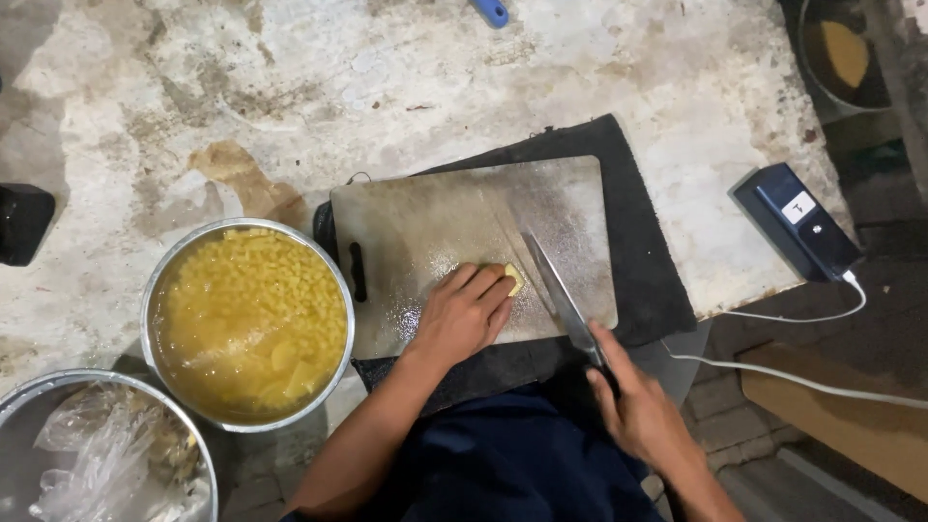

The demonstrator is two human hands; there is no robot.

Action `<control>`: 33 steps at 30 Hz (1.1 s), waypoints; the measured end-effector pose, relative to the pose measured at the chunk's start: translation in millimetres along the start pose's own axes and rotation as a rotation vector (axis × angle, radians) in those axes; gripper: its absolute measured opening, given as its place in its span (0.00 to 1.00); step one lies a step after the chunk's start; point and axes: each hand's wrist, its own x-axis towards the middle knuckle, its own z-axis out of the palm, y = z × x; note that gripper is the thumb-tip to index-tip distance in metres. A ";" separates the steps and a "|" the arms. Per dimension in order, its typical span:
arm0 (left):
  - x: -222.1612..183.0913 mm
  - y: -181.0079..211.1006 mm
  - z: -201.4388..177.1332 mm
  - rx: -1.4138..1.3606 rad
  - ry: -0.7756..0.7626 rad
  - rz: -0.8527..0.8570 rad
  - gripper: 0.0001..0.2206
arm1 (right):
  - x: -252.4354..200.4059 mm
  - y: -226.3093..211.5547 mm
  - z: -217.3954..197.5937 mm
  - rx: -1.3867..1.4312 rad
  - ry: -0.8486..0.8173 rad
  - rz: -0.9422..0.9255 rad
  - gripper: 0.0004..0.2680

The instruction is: Slicing small ingredients on a cutting board using a knife in a bakery production area.

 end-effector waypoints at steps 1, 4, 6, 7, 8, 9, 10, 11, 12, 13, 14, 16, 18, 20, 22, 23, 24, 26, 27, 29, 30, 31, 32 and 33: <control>0.9 -0.2 -0.6 -0.002 0.001 0.005 0.06 | -3.7 6.4 4.2 -0.030 0.008 -0.049 0.25; 3.3 0.4 -2.1 -0.016 0.010 0.010 0.06 | -12.5 14.2 8.2 -0.081 0.001 -0.122 0.26; 4.1 1.2 -2.1 -0.024 0.023 0.005 0.05 | -15.9 16.5 7.5 -0.108 -0.015 -0.152 0.26; 4.0 1.2 -1.8 -0.022 0.018 0.001 0.06 | -16.2 17.9 7.2 -0.144 -0.028 -0.162 0.26; 3.7 1.0 -1.7 -0.020 0.014 -0.003 0.06 | -16.5 19.1 7.2 -0.181 -0.041 -0.172 0.26; 4.2 1.1 -1.9 -0.018 0.013 -0.008 0.06 | -17.1 23.3 9.3 -0.182 -0.046 -0.174 0.26; 4.4 0.9 -2.2 -0.025 0.024 -0.002 0.06 | -17.7 27.4 11.5 -0.203 -0.018 -0.211 0.25; 4.7 1.0 -2.2 -0.031 0.036 0.002 0.06 | -18.3 31.8 13.4 -0.224 0.010 -0.247 0.25; 4.0 1.5 -2.0 -0.030 0.036 -0.004 0.06 | -18.2 30.6 14.7 -0.225 0.004 -0.250 0.25; 3.9 1.4 -1.9 -0.037 0.032 -0.010 0.06 | -17.8 29.2 16.2 -0.316 -0.056 -0.160 0.27; 4.0 1.6 -1.8 -0.045 0.027 -0.017 0.06 | -17.7 28.0 17.4 -0.406 -0.116 -0.070 0.28; 2.9 0.5 0.6 -0.047 0.005 -0.023 0.07 | -12.4 19.6 13.1 -0.438 -0.163 -0.066 0.28; 1.8 0.0 0.4 -0.053 -0.016 -0.021 0.08 | -7.8 10.0 6.6 -0.468 -0.204 -0.057 0.29; 2.5 -0.6 -1.5 -0.037 -0.023 -0.009 0.08 | -0.6 -0.3 -5.7 -0.273 -0.305 0.060 0.28; 3.8 -1.4 -4.1 -0.034 -0.024 0.008 0.08 | -0.3 -5.3 -22.4 -0.227 -0.288 0.092 0.27; 2.7 -1.6 -5.9 -0.038 -0.033 0.019 0.07 | -1.1 -8.1 -29.6 -0.178 -0.281 0.132 0.27; 1.6 -2.0 -6.8 -0.035 -0.033 0.020 0.07 | -5.2 -3.4 -25.7 -0.177 -0.280 0.129 0.27; 0.3 -2.3 -6.7 -0.034 -0.007 0.036 0.06 | -10.7 7.1 -20.9 -0.171 -0.206 0.089 0.27; 0.3 -2.1 -6.5 -0.035 -0.010 0.034 0.06 | -13.5 7.5 -16.3 -0.170 -0.209 0.090 0.27; 1.4 -2.0 -4.5 -0.045 0.014 0.037 0.05 | -19.1 8.9 -7.2 -0.270 -0.175 0.090 0.26; 0.0 -1.4 -4.3 -0.049 0.010 0.040 0.05 | -21.5 12.2 -3.0 -0.266 -0.175 0.095 0.26; 0.2 -1.5 -3.6 -0.056 0.026 0.041 0.05 | -22.0 15.5 -0.3 -0.236 -0.153 0.011 0.26; 0.5 -2.0 -3.0 -0.063 0.042 0.041 0.04 | -22.3 18.5 2.4 -0.206 -0.130 -0.073 0.27; -1.3 -2.8 0.3 -0.066 0.040 0.041 0.04 | -22.8 20.0 4.5 -0.205 -0.131 -0.070 0.27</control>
